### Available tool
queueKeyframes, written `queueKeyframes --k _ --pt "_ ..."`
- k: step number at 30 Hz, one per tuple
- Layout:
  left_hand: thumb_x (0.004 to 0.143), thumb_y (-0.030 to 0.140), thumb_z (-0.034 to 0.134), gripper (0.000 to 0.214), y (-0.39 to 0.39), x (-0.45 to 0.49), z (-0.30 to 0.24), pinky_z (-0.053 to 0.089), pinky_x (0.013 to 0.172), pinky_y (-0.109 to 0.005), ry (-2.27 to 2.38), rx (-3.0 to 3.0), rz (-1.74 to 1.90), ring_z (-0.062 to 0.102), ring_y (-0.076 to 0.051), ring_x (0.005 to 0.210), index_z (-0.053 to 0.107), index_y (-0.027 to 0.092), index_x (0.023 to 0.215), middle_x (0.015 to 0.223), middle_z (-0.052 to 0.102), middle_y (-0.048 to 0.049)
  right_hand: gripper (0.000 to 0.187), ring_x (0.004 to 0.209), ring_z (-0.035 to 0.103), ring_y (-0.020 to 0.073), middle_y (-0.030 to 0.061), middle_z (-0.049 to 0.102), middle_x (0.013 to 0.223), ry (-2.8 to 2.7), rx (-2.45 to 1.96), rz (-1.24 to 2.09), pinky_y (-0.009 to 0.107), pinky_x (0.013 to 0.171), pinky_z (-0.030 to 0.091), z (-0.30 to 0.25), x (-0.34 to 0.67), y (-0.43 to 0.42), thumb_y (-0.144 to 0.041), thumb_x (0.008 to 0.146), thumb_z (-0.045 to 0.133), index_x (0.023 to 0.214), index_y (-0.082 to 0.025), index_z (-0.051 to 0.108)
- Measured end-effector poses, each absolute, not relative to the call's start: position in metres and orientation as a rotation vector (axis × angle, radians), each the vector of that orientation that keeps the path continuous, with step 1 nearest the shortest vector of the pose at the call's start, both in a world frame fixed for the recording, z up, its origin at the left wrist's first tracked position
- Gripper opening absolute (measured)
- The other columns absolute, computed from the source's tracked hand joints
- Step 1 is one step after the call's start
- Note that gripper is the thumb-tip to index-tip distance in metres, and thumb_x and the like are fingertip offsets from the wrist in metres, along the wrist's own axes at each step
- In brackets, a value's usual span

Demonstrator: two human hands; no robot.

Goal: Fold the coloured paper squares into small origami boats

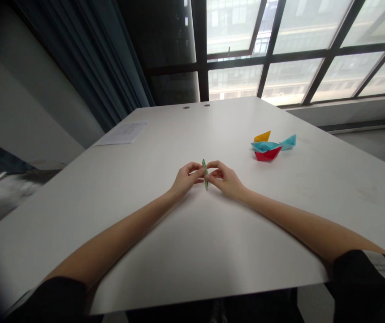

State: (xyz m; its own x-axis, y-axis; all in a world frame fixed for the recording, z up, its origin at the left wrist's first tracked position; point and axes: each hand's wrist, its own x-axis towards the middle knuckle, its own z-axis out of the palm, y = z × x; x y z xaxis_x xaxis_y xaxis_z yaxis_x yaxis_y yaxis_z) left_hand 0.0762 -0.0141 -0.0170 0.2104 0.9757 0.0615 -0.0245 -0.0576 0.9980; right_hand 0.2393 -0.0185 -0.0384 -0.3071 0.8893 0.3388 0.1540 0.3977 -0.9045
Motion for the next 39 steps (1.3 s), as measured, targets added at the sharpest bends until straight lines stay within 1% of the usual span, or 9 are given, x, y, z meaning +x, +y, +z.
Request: queueKeyframes --k 6,10,15,19,22,27,32,35,39 --pt "0.06 0.04 0.074 0.041 -0.0141 0.0729 -0.0169 0.051 0.067 -0.029 0.966 1.392 1.064 0.061 -0.01 0.064 0.05 0.015 0.082 0.098 0.06 -0.0054 0.037 0.073 0.063 0.0157 0.0034 0.063 0.085 -1.728 -0.921 0.983 0.033 0.072 0.05 -0.0371 0.2393 -0.0196 -0.039 0.073 0.064 0.101 -0.021 0.05" --pt "0.06 0.036 0.074 0.041 -0.0161 0.0736 -0.0122 0.051 0.065 -0.029 0.96 1.317 1.065 0.061 -0.011 0.065 0.047 0.017 0.085 0.094 0.061 -0.0047 0.038 0.074 0.062 0.0152 0.0064 0.062 0.099 -1.726 -0.909 0.975 0.034 0.072 0.051 -0.0379 0.2401 -0.0185 -0.04 0.072 0.064 0.102 -0.02 0.05" --pt "0.066 0.026 0.066 0.027 -0.016 0.0743 -0.01 0.05 0.063 -0.026 0.937 1.27 1.066 0.06 -0.01 0.067 0.049 0.018 0.086 0.089 0.062 -0.0029 0.033 0.072 0.061 0.0134 0.0062 0.06 0.104 -1.703 -0.873 0.958 0.03 0.068 0.05 -0.0401 0.2411 -0.0158 -0.034 0.077 0.059 0.106 -0.021 0.051" --pt "0.07 0.021 0.056 0.013 -0.014 0.0745 -0.0122 0.049 0.061 -0.022 0.919 1.252 1.071 0.058 -0.009 0.068 0.053 0.017 0.083 0.078 0.06 -0.0001 0.028 0.071 0.059 0.0129 0.0061 0.06 0.106 -1.654 -0.882 0.941 0.029 0.064 0.049 -0.0382 0.2405 -0.0158 -0.029 0.077 0.056 0.103 -0.02 0.053" --pt "0.072 0.02 0.053 0.01 -0.0137 0.075 -0.0128 0.049 0.06 -0.021 0.936 1.187 1.067 0.057 -0.009 0.066 0.054 0.017 0.081 0.073 0.059 0.001 0.024 0.077 0.061 0.0156 0.0056 0.063 0.102 -1.616 -0.898 0.976 0.031 0.068 0.05 -0.0349 0.2403 -0.0164 -0.028 0.076 0.056 0.099 -0.02 0.057" --pt "0.073 0.025 0.054 0.01 -0.0131 0.0753 -0.0123 0.049 0.057 -0.021 0.939 1.05 1.033 0.059 -0.009 0.061 0.055 0.018 0.08 0.074 0.059 0.0005 0.025 0.082 0.063 0.0188 0.0023 0.069 0.085 -1.526 -0.953 1.055 0.038 0.08 0.05 -0.0345 0.2423 -0.0138 -0.029 0.073 0.06 0.097 -0.02 0.063" --pt "0.077 0.03 0.052 0.019 -0.0136 0.0735 -0.011 0.05 0.054 -0.022 0.904 0.978 0.949 0.062 -0.012 0.06 0.057 0.017 0.089 0.084 0.062 -0.0044 0.019 0.095 0.061 0.0202 0.0037 0.068 0.098 -1.43 -0.976 1.034 0.039 0.09 0.046 -0.037 0.2443 -0.0102 -0.032 0.071 0.062 0.085 -0.021 0.069" --pt "0.076 0.032 0.056 0.022 -0.0156 0.073 -0.0098 0.05 0.054 -0.022 0.902 0.995 0.937 0.061 -0.011 0.058 0.056 0.015 0.09 0.081 0.061 -0.004 0.017 0.097 0.06 0.0202 0.005 0.067 0.101 -1.473 -0.985 1.004 0.039 0.091 0.046 -0.0358 0.2441 -0.0109 -0.033 0.072 0.063 0.083 -0.021 0.07" --pt "0.066 0.018 0.067 0.029 -0.0169 0.0743 -0.013 0.049 0.057 -0.02 0.942 1.141 0.984 0.06 -0.009 0.06 0.053 0.016 0.091 0.074 0.06 -0.0002 0.019 0.095 0.061 0.0204 0.0066 0.064 0.106 -1.504 -0.955 0.996 0.037 0.088 0.048 -0.0355 0.2423 -0.0124 -0.033 0.068 0.067 0.081 -0.02 0.069"
